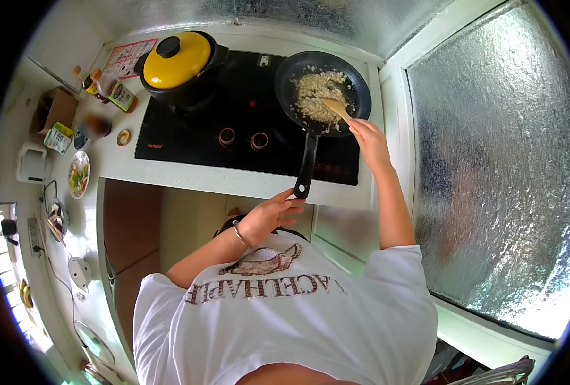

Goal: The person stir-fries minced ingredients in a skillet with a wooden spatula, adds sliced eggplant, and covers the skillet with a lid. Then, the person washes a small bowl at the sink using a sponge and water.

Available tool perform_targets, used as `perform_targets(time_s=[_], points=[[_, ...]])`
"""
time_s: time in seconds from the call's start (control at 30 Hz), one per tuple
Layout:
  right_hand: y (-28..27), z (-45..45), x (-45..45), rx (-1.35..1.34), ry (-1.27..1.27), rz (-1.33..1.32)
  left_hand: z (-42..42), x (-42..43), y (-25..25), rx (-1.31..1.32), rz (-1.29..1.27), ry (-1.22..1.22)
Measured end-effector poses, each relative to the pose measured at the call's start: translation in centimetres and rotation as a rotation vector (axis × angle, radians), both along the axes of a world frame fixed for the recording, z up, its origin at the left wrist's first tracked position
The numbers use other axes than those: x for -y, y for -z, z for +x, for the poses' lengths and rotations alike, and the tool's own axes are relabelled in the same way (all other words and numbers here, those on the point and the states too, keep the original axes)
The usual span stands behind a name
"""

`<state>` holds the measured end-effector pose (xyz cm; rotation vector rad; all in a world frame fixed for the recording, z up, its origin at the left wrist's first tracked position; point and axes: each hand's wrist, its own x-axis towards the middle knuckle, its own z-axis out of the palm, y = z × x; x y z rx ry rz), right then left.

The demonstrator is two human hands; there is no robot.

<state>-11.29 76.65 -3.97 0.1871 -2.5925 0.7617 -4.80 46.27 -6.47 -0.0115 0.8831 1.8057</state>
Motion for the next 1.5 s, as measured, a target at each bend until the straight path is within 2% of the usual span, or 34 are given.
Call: perform_targets(time_s=[0.13, 0.27, 0.47, 0.57, 0.87, 1.0, 1.07, 1.17, 1.5], points=[[0.6, -1.9, -0.3, -0.009, 0.003, 0.066, -0.2, -0.1, -0.5, -0.030, 0.001, 0.006], [0.1, -1.5, -0.7, -0.032, -0.004, 0.011, -0.3, -0.1, 0.0, -0.020, 0.009, 0.004], [-0.9, 2.3, -0.2, 0.061, -0.024, 0.056, -0.2, 0.1, 0.0, -0.006, 0.004, 0.000], [-0.7, 3.1, 1.0, 0.083, -0.117, 0.012, 0.0, 0.3, 0.3, -0.029, 0.012, 0.016], [0.0, -1.2, 3.8, -0.049, -0.169, 0.041, -0.1, -0.1, 0.0, -0.014, 0.007, 0.020], [0.9, -2.7, 3.4, -0.006, -0.155, 0.018, -0.1, -0.1, -0.3, -0.023, -0.009, 0.022], [1.2, -3.8, 2.6, -0.122, -0.086, 0.063, 0.0, -0.2, -0.3, -0.014, -0.011, 0.012], [2.2, -4.7, 1.5, -0.060, -0.088, 0.069, 0.0, -0.1, -0.5, -0.032, -0.009, 0.025], [0.0, 0.8, 0.9, -0.019, -0.143, 0.131, -0.1, 0.0, -0.3, 0.000, 0.000, 0.000]])
